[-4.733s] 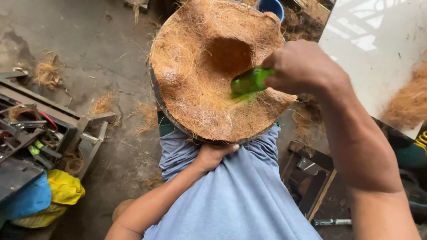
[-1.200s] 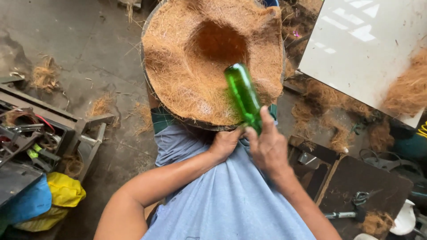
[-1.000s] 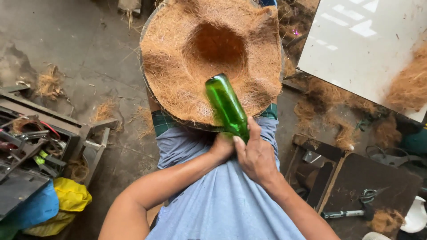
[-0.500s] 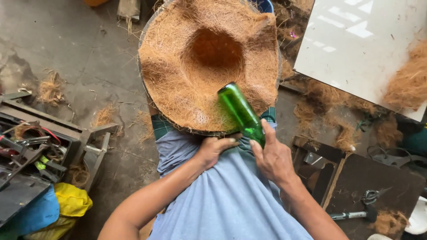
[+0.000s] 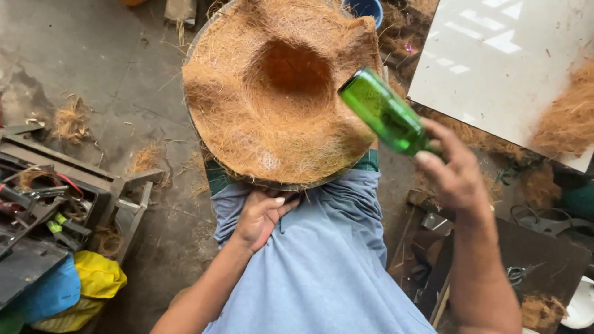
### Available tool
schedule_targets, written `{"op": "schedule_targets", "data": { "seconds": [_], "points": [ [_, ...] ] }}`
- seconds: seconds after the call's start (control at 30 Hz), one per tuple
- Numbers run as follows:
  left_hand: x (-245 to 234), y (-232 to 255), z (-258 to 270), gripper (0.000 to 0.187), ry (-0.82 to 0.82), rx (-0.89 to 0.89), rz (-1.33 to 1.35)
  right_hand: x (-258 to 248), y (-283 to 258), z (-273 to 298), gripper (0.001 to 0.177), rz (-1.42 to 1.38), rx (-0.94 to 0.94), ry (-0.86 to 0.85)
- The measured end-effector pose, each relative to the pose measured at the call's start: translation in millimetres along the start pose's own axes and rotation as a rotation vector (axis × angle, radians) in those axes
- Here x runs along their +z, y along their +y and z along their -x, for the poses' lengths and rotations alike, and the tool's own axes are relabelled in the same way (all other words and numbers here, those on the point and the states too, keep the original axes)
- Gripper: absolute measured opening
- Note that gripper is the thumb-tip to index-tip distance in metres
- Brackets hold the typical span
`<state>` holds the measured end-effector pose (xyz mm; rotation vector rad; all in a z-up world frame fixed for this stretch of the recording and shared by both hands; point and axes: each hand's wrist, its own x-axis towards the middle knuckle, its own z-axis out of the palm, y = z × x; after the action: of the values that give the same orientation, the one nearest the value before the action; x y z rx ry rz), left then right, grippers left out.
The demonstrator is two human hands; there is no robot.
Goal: Shaping and molding a hat from coconut fiber using adhesive, heat, and manual tools.
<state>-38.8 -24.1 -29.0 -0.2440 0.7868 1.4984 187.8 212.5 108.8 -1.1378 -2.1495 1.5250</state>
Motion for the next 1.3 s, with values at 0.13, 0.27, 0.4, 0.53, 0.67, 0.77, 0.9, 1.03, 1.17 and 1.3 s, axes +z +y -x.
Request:
{"op": "schedule_targets", "data": {
  "seconds": [0.13,0.27,0.4,0.53,0.67,0.77,0.9,1.03,1.17,1.3],
  "points": [
    [-6.3,1.8,-3.5,0.025,-0.206,0.045,0.113,-31.0,7.4,-37.9,0.07,0.105,0.205,-0.016],
    [-4.7,0.7,-7.0,0.049,-0.213,0.091,0.041,-32.0,23.6,-57.2,0.065,0.197,0.238,-0.13],
    [-8.1,-2.3,-10.4,0.037,-0.196,0.145,0.029,-35.8,43.6,-55.0,0.069,0.26,0.208,-0.183],
    [-5.4,6.9,-4.6,0.044,-0.174,0.143,0.024,-51.8,56.4,-35.4,0.07,0.147,0.28,-0.15],
    [-11.1,27.8,7.7,0.056,-0.223,0.203,0.163,-76.5,80.1,-8.5,0.067,-0.113,0.312,0.004],
    [-13.6,63.6,13.4,0.058,-0.073,0.301,0.105,-66.4,87.8,-1.2,0.068,-0.357,0.224,0.097],
    [-48.7,103.8,-8.1,0.06,0.148,0.459,-0.114,-21.6,82.0,-8.1,0.049,-0.62,0.169,0.181],
    [-41.4,133.1,-35.8,0.057,0.229,0.404,-0.264,33.1,106.5,-42.1,0.02,-0.756,0.125,0.392],
    [-63.8,148.2,-60.7,0.043,0.146,0.325,-0.372,61.5,104.4,-69.3,0.012,-0.736,0.088,0.538],
    [-74.7,153.4,-69.2,0.041,0.075,0.324,-0.4,64.8,86.6,-83.9,0.015,-0.786,0.104,0.58]
  ]
}}
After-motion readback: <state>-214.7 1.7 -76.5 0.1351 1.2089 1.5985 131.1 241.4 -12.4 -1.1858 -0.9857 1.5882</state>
